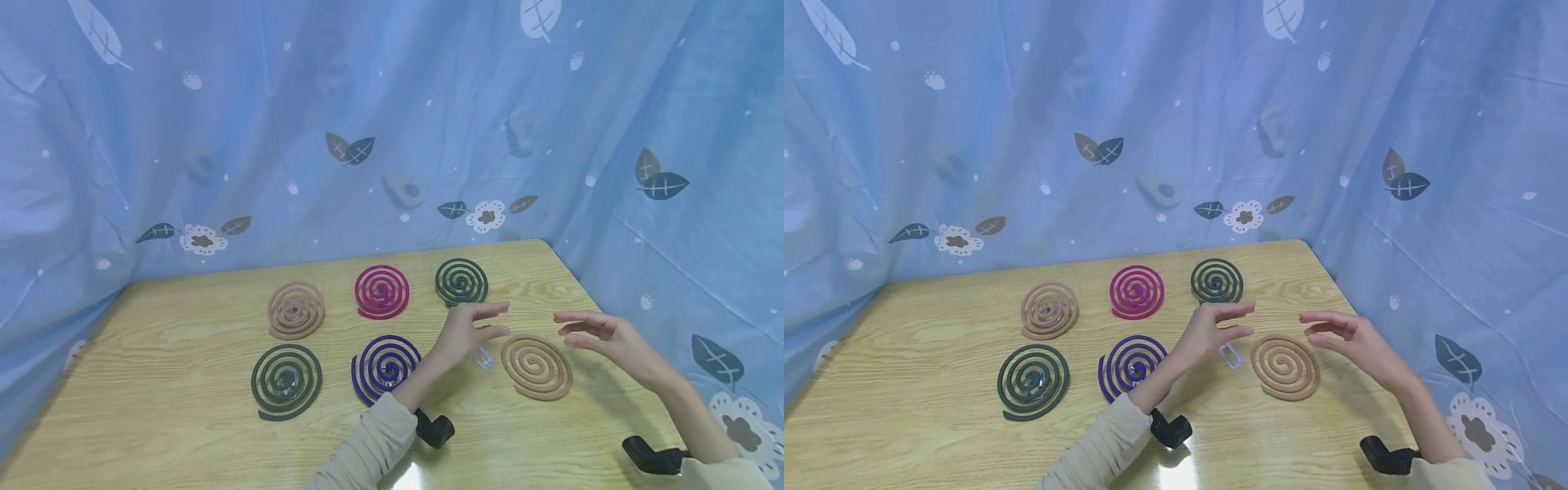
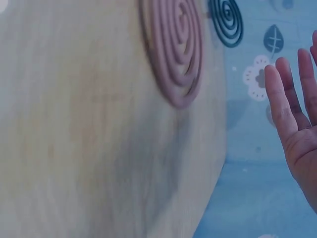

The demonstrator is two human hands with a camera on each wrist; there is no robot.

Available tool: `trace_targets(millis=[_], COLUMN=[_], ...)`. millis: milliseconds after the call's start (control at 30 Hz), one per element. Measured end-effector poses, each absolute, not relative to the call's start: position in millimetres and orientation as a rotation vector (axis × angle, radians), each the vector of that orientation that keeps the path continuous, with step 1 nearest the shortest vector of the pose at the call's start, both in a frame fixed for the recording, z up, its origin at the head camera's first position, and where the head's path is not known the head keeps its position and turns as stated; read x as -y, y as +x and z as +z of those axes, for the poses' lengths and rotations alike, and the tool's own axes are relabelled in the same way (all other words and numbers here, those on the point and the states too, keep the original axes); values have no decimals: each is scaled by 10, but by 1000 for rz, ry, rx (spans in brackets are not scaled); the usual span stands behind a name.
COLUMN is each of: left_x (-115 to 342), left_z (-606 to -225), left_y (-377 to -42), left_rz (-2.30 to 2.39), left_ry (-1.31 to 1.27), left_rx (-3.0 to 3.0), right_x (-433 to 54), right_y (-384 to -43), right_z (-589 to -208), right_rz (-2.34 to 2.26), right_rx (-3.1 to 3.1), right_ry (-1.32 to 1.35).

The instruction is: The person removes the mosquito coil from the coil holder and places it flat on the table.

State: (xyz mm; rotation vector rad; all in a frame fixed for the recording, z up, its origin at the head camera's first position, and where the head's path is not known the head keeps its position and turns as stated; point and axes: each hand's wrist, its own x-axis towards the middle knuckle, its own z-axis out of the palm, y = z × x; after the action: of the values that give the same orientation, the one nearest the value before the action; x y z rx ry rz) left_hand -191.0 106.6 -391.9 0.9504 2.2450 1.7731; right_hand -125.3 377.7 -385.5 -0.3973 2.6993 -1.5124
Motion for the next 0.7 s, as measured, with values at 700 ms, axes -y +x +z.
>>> trace_targets(millis=[700], left_x=[-985], left_z=[-3914], left_y=[-2421], left_rz=[1906], left_ry=[806], left_rx=[-2385], right_x=[-3398], right_y=[-1962], right_z=[-3900], right_rz=[-1790], right_rx=[-2442], right_ry=[-458])
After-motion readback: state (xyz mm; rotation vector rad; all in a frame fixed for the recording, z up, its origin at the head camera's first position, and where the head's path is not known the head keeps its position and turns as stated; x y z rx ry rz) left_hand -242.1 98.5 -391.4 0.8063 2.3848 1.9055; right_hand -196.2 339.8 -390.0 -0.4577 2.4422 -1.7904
